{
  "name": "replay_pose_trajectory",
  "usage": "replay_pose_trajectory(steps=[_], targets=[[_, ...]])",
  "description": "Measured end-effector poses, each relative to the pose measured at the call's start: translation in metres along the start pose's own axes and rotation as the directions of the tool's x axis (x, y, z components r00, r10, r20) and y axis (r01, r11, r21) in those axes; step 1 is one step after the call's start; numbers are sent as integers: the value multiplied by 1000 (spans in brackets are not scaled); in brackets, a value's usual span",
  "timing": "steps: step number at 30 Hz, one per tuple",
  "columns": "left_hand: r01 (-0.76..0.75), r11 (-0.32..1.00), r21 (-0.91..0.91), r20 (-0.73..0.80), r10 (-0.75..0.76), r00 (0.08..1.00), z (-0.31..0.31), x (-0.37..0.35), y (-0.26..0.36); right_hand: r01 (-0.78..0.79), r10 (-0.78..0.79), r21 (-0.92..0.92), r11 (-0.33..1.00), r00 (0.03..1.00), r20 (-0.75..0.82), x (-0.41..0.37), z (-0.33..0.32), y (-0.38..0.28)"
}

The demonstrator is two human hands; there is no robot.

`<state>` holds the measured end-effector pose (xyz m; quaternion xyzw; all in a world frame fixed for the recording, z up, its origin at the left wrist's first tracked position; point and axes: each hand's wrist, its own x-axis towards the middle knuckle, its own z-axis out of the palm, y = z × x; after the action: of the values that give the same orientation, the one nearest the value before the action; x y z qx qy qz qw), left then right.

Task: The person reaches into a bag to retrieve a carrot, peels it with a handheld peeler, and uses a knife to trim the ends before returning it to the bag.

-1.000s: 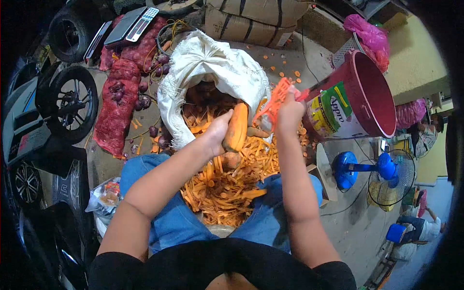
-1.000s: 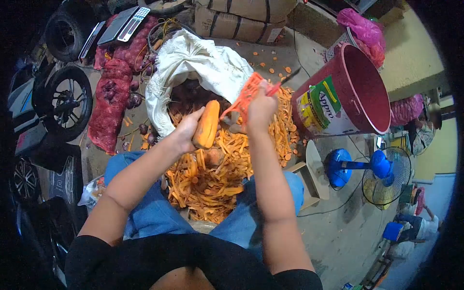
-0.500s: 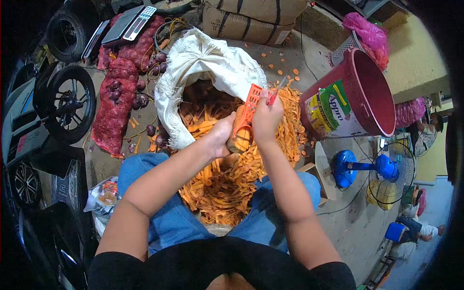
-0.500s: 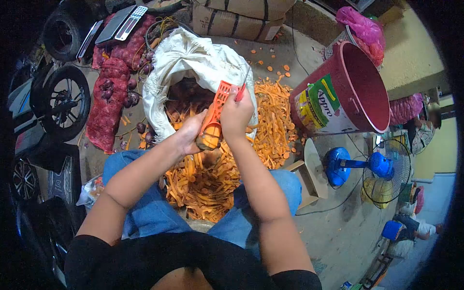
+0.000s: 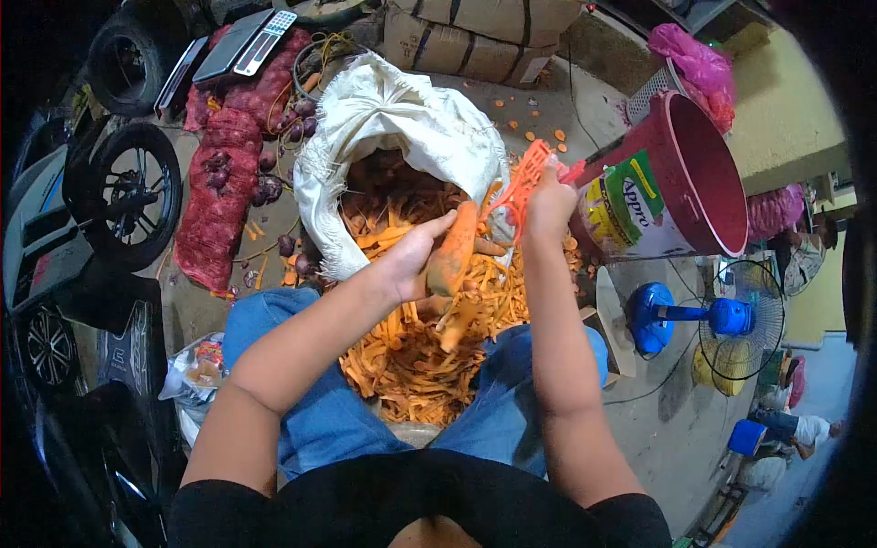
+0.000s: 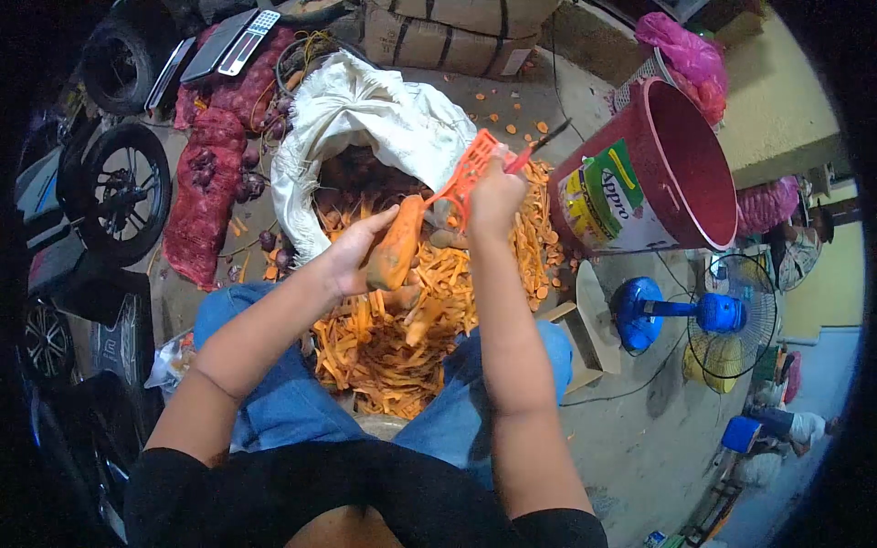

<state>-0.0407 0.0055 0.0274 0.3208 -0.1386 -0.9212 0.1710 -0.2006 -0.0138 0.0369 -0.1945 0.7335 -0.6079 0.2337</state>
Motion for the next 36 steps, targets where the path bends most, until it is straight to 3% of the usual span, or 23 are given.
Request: replay_pose_trajectory(steps=[2, 4, 6, 8, 9, 10, 12, 13, 16, 17, 19, 20, 22, 24, 25, 26, 28, 29, 30, 32, 33, 35, 36], targets=[[-17, 999, -36, -19, 16, 1000, -9, 7, 1, 17, -39, 189, 982, 992, 116, -22, 6, -15], [-17, 1000, -4, -27, 17, 999, -14, 10, 4, 49, -71, 153, 987, 988, 140, -23, 10, -3], [0, 1000, 31, -68, 2, 998, -10, 11, 4, 283, -273, -18, 959, 938, 213, -29, 12, 7], [-26, 997, 67, -74, 31, 997, -4, 14, 4, 275, -257, -33, 961, 929, 268, -48, 12, 6], [-88, 996, -28, -247, 79, 966, 4, 22, 2, 392, -381, 9, 920, 888, 258, -57, 14, 7], [-88, 996, -30, -245, 78, 966, 3, 20, 1, 502, -498, 49, 863, 832, 245, -60, 14, 8], [-27, 965, 262, -44, 40, 998, -2, 14, 0, 434, -427, 32, 900, 866, 260, -46, 13, 14], [99, 860, 500, -169, -15, 985, 8, 5, 6, 390, -385, -5, 921, 911, 145, -27, 15, 23], [115, 896, 430, -95, -82, 992, 18, -6, 0, 213, -228, -131, 968, 967, -114, 15, -7, 7], [136, 891, 434, -61, -122, 991, 25, -13, 1, 209, -224, -130, 969, 968, -116, 22, -13, 4], [82, 926, 367, -64, -63, 996, 33, -18, 5, -91, 100, 64, 994, 983, -154, 26, -19, -5], [20, 956, 292, -67, 0, 998, 35, -18, 6, -88, 98, 65, 994, 983, -157, 20, -18, -7], [-19, 938, 345, -37, 34, 999, 15, -3, 8, 210, -215, 131, 969, 976, 23, -18, -6, -18], [-46, 966, 256, -165, 90, 982, 4, 8, 5, 402, -412, 100, 910, 903, 123, -40, 10, 5], [-174, 958, 226, -202, 221, 954, 6, 16, -1, 401, -411, 99, 911, 903, 123, -42, 11, 10], [-175, 959, 225, -203, 221, 954, 2, 18, -3, 384, -392, 75, 920, 900, 193, -43, 11, 13], [-121, 947, 298, -49, 142, 989, 6, 8, -3, 369, -369, 52, 928, 890, 268, -36, 12, 16], [-73, 910, 409, -83, 117, 990, 15, -2, -1, 290, -294, 45, 956, 945, 146, -18, 11, 15], [-72, 909, 411, -85, 116, 990, 22, -9, 1, 208, -209, 48, 977, 978, 20, 0, 8, 16], [39, 830, 557, -90, 14, 996, 32, -15, 1, 96, -110, -105, 990, 984, -140, 30, -9, 18], [13, 848, 530, -78, 33, 996, 31, -14, -2, 94, -108, -102, 990, 984, -145, 28, -10, 15], [-20, 889, 458, -91, 69, 993, 16, -4, 0, 3, 6, 141, 990, 998, -67, 22, -13, 6], [-57, 923, 380, -109, 106, 988, 7, 5, 1, 80, -79, 160, 984, 997, -15, 11, -9, 3]])
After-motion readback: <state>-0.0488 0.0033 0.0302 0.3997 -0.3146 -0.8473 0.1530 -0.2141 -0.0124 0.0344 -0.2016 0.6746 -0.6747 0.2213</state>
